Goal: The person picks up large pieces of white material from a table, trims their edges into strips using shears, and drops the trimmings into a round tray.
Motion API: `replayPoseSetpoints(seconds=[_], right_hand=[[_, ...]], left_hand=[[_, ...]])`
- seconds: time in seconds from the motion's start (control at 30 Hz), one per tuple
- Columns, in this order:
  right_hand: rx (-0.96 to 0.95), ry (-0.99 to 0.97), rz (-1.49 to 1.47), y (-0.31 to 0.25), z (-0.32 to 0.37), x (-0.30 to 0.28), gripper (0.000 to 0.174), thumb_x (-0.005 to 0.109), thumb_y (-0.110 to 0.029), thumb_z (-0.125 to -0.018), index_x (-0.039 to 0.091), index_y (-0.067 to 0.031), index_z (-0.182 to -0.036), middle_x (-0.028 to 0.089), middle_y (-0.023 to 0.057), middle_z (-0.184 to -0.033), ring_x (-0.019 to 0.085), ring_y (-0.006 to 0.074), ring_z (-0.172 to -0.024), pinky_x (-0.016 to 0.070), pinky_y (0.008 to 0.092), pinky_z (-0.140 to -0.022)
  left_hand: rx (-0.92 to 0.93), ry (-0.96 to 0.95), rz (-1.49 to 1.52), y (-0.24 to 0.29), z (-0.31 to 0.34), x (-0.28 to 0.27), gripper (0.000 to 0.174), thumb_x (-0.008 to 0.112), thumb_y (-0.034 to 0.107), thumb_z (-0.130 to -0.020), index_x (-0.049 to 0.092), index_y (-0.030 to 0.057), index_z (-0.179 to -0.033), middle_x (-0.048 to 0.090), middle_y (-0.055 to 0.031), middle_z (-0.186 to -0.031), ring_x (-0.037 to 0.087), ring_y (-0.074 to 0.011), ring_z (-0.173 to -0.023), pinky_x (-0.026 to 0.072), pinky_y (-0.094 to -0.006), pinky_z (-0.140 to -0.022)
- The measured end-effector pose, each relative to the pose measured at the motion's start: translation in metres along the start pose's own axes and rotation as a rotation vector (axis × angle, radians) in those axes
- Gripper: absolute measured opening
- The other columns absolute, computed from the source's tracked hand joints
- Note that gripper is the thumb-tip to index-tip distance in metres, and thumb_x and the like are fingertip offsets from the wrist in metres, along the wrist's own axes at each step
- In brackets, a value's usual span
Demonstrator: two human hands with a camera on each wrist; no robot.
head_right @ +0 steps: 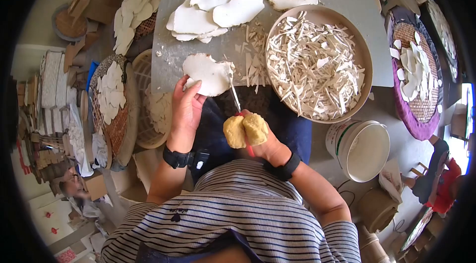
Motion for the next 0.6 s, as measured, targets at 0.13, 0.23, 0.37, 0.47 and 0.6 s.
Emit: replayPoseSetpoints(seconds=[0.13,0.23,0.37,0.47,0.6], right_hand=[[-0.121,0.092,0.260,0.003,-0.003,-0.004,0.031,0.060,-0.003,-0.078,0.047,-0.0034,-0.106,0.058,0.0065,-0.092,0.058,0.0187,-0.086,0.0472,0.0283,-0.077],[-0.069,0.060,0.368,-0.015,-0.005,-0.007,0.026,0.060,-0.005,-0.079,0.048,-0.0027,-0.102,0.057,0.0103,-0.095,0.058,0.0207,-0.086,0.0465,0.0295,-0.074],[0.141,-0.092,0.453,-0.019,-0.008,-0.009,0.052,0.061,-0.009,-0.084,0.036,-0.0020,-0.129,0.055,0.0082,-0.113,0.055,0.0184,-0.103,0.0426,0.0293,-0.091],[-0.235,-0.058,0.827,-0.011,-0.008,-0.009,0.040,0.062,-0.008,-0.082,0.045,-0.0005,-0.117,0.059,0.0100,-0.101,0.058,0.0215,-0.093,0.0457,0.0299,-0.081],[-0.233,-0.039,0.627,-0.019,-0.012,-0.008,0.017,0.056,-0.005,-0.076,0.050,-0.0030,-0.092,0.054,0.0116,-0.084,0.055,0.0311,-0.081,0.0460,0.0355,-0.073]], left_hand=[[0.005,-0.066,-0.160,0.002,0.002,0.001,0.049,0.058,0.002,-0.083,0.035,-0.0009,-0.126,0.056,-0.0148,-0.111,0.059,-0.0225,-0.099,0.0501,-0.0359,-0.085],[-0.033,-0.088,-0.224,0.006,0.004,0.008,0.054,0.058,0.002,-0.084,0.031,-0.0001,-0.130,0.055,-0.0149,-0.113,0.058,-0.0217,-0.100,0.0508,-0.0356,-0.084],[0.063,-0.016,-0.251,-0.003,0.003,0.019,0.061,0.060,0.003,-0.083,0.026,0.0005,-0.133,0.053,-0.0128,-0.111,0.057,-0.0148,-0.095,0.0485,-0.0301,-0.083],[0.193,0.029,-0.342,-0.012,-0.003,0.018,0.065,0.062,0.000,-0.080,0.026,0.0012,-0.134,0.048,-0.0134,-0.117,0.054,-0.0161,-0.100,0.0463,-0.0280,-0.086],[0.184,-0.039,-0.346,-0.010,-0.013,0.016,0.069,0.063,-0.002,-0.078,0.024,0.0019,-0.134,0.044,-0.0144,-0.121,0.051,-0.0176,-0.104,0.0451,-0.0274,-0.087]])
Point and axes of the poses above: each hand's wrist, its own z-axis away from the middle knuckle, its own x-axis out of the palm, y = z × x, the point moved 1 cm from there along -z, towards the middle knuckle
